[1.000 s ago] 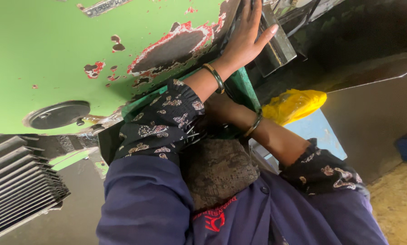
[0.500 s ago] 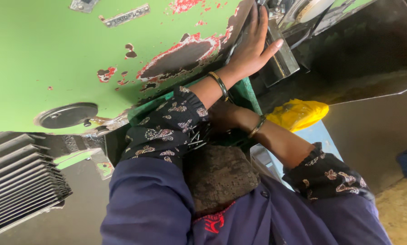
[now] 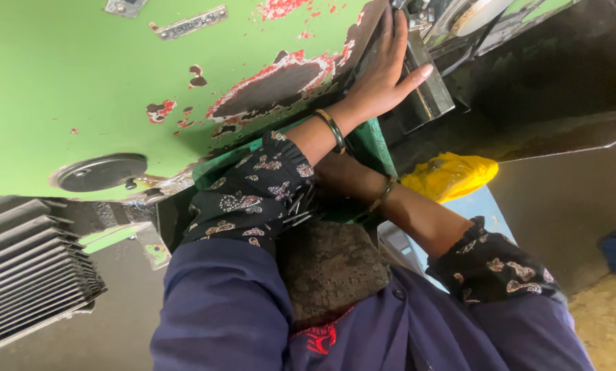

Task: The person repeatedly picks small metal rods from a green crate and presses them against a rotating grinding wheel. They hold each rod with both hands, grind one end, then return it to the crate. The process is repeated continuously throughout the clip.

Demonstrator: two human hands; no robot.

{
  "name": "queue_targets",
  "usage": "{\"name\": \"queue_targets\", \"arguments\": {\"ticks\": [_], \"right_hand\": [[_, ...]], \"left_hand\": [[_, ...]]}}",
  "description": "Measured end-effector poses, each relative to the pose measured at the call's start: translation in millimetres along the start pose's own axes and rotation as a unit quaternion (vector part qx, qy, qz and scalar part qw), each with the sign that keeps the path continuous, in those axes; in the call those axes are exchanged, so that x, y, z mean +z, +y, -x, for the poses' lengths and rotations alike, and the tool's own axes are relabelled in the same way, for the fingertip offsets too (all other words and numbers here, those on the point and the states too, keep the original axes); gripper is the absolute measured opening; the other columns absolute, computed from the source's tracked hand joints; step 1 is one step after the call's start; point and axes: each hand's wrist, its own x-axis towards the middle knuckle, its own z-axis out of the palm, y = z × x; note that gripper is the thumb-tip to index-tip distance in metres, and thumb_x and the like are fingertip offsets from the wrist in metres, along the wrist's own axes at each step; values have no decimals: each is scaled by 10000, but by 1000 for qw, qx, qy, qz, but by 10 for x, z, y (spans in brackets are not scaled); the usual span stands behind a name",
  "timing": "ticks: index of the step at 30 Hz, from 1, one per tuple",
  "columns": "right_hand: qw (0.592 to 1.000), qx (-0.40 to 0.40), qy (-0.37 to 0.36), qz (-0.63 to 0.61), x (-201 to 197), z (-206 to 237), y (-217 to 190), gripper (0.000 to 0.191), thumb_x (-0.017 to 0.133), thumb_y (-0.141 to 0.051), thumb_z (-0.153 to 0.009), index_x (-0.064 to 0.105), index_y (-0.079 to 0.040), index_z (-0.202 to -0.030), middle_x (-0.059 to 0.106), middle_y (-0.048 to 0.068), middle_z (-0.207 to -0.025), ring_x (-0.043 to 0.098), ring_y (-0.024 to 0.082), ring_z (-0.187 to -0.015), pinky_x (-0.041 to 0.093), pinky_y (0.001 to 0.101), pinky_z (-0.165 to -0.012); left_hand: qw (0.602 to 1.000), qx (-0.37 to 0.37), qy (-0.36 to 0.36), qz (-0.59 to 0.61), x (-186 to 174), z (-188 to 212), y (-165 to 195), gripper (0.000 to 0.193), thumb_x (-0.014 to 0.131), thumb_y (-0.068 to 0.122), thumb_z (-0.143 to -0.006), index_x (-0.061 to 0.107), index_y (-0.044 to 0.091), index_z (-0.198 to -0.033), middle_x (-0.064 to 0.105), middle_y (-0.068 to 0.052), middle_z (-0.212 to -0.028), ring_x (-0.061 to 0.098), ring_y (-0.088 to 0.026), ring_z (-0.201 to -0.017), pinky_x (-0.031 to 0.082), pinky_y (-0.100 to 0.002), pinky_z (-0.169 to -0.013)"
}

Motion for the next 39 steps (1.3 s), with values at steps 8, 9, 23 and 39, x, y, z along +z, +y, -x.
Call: {"name": "queue_targets", "arguments": {"ticks": [8,9,23,39], "right_hand": [[999,-16,20,28,-150,-32,94,498,640,-235,-924,556,-12,-1361,577,204,-1403,575,376,-1286,483,482,-1043],[999,-21,18,31,-165,-30,120,496,640,-229,-922,558,-13,-1360,578,204,-1403,576,375,-1286,483,481,-1045],[992,-76,86,58,-240,-213,-26,470,639,-159,-897,584,-17,-1341,605,193,-1389,579,353,-1299,485,463,-1072],[982,31,8,-187,-763,567,-392,566,777,-133,-756,599,-11,-1279,699,216,-1097,678,399,-1005,531,469,-865]], "left_hand": [[1000,12,10,21,-16,19,-3,1035,522,611,-1082,-110,-6,-1623,-188,-302,-1684,98,-483,-1590,316,-476,-1280],[1000,12,9,18,-26,23,-2,1036,525,607,-1082,-110,-8,-1623,-190,-302,-1682,90,-483,-1591,310,-477,-1281],[999,35,27,3,-44,42,18,1034,537,608,-1103,-106,0,-1638,-168,-299,-1694,56,-487,-1614,251,-508,-1325],[1000,26,4,-6,8,-4,-43,1059,536,606,-1077,-118,-32,-1611,-198,-347,-1657,63,-529,-1567,235,-534,-1284]]}}
